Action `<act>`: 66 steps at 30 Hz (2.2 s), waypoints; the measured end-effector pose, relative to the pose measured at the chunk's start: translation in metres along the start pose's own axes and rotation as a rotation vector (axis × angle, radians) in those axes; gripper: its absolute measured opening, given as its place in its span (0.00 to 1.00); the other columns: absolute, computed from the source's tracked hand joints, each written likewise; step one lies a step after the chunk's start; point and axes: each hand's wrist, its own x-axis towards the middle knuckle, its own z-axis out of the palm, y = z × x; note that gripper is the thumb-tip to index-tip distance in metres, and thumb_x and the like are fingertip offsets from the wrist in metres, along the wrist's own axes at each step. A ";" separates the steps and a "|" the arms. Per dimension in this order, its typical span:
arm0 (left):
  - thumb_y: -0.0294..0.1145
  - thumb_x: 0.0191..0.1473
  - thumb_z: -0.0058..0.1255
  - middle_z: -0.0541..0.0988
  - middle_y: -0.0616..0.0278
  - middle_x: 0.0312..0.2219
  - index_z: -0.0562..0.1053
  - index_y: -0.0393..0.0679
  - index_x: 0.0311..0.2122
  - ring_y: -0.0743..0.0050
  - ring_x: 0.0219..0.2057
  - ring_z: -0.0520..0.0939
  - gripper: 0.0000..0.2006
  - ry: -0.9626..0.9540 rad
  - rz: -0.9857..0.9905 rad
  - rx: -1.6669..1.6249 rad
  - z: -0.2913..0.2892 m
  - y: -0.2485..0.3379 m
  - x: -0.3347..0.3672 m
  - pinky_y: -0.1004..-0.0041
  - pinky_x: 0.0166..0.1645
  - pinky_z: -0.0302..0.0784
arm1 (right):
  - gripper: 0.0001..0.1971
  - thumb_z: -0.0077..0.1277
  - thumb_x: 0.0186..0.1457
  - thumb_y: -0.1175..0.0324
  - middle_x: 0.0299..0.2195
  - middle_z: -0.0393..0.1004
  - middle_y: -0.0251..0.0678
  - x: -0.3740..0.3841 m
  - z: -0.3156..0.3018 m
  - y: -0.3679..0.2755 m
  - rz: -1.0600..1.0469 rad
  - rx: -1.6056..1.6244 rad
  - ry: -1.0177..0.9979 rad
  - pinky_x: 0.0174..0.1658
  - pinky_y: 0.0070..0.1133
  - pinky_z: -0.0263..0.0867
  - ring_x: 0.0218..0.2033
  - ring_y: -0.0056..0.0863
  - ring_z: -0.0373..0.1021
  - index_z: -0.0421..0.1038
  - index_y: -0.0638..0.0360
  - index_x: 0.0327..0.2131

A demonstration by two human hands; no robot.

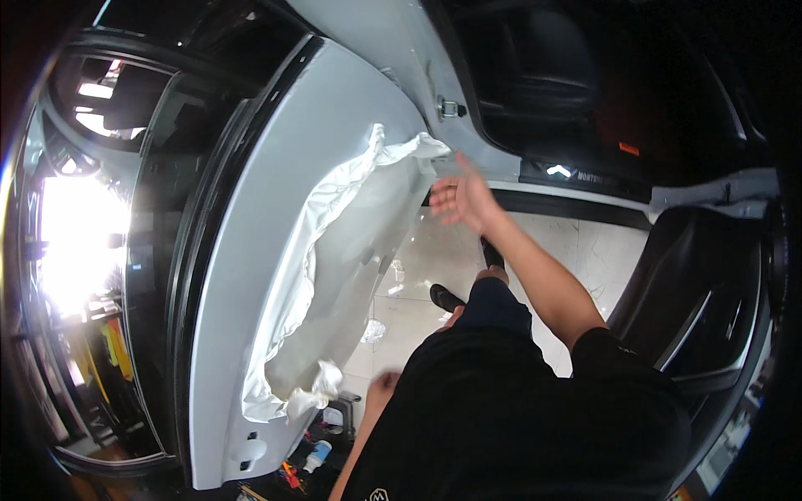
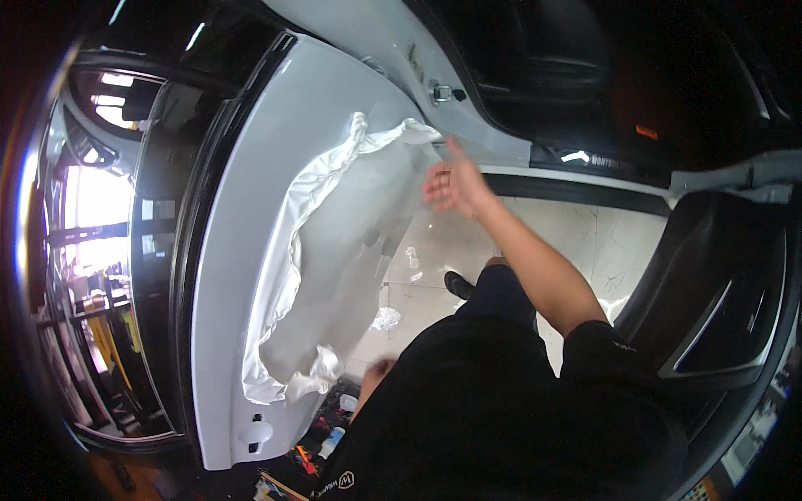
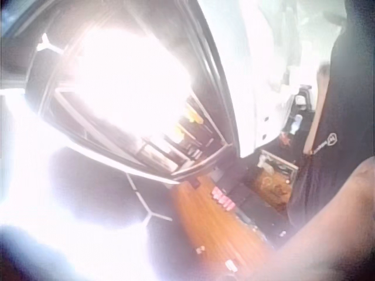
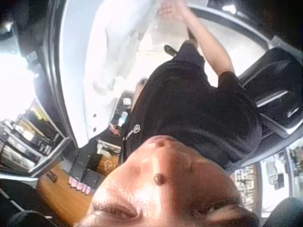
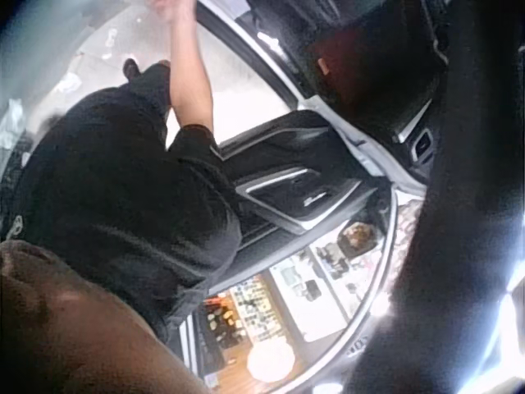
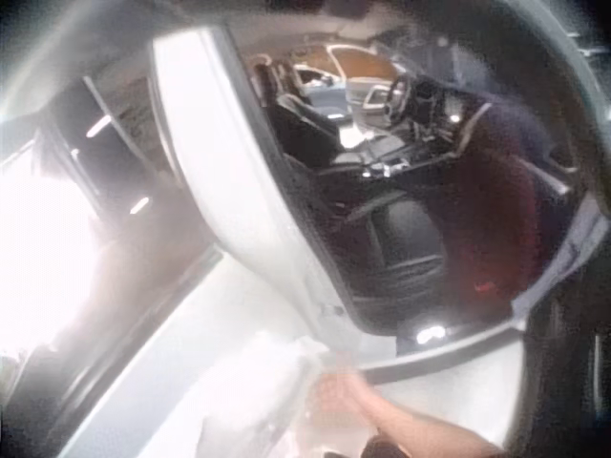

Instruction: The person removes a white vinyl wrap from the exterior of a car door by hand, peeling it off in sections and gathering the removed material. The person then uses a metal scraper to remove remaining adhesive residue from the door surface.

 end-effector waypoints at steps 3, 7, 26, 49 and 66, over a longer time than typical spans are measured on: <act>0.42 0.64 0.50 0.82 0.52 0.32 0.76 0.37 0.41 0.63 0.37 0.83 0.16 0.058 0.516 -0.071 -0.028 0.150 0.064 0.68 0.43 0.75 | 0.36 0.34 0.62 0.32 0.29 0.75 0.39 0.010 -0.012 -0.039 0.026 0.127 -0.134 0.30 0.28 0.65 0.21 0.25 0.67 0.70 0.61 0.42; 0.69 0.58 0.42 0.78 0.51 0.44 0.69 0.35 0.54 0.58 0.43 0.81 0.39 -0.172 0.343 -0.324 -0.057 0.326 0.108 0.59 0.45 0.77 | 0.25 0.43 0.64 0.42 0.26 0.74 0.35 0.043 -0.001 -0.041 -0.066 0.157 -0.105 0.28 0.28 0.64 0.17 0.18 0.59 0.70 0.58 0.39; 0.37 0.65 0.41 0.78 0.44 0.14 0.74 0.31 0.17 0.43 0.20 0.82 0.26 0.548 0.460 0.444 -0.025 0.363 0.170 0.54 0.29 0.77 | 0.19 0.48 0.67 0.59 0.15 0.64 0.25 0.011 0.033 0.044 -0.468 0.152 -0.022 0.15 0.18 0.55 0.13 0.14 0.57 0.69 0.60 0.24; 0.36 0.65 0.40 0.78 0.38 0.20 0.73 0.31 0.24 0.35 0.24 0.80 0.21 0.579 0.873 0.852 -0.041 0.336 0.133 0.47 0.33 0.75 | 0.26 0.48 0.63 0.45 0.32 0.73 0.40 0.015 0.003 0.016 -0.029 0.353 -0.361 0.33 0.38 0.73 0.29 0.32 0.71 0.68 0.60 0.47; 0.32 0.56 0.51 0.81 0.53 0.27 0.70 0.42 0.37 0.48 0.26 0.83 0.06 0.786 0.876 1.351 -0.106 0.408 0.101 0.55 0.30 0.76 | 0.16 0.48 0.67 0.52 0.19 0.50 0.21 0.031 0.053 -0.003 0.051 0.625 -0.566 0.19 0.16 0.41 0.16 0.13 0.45 0.62 0.49 0.30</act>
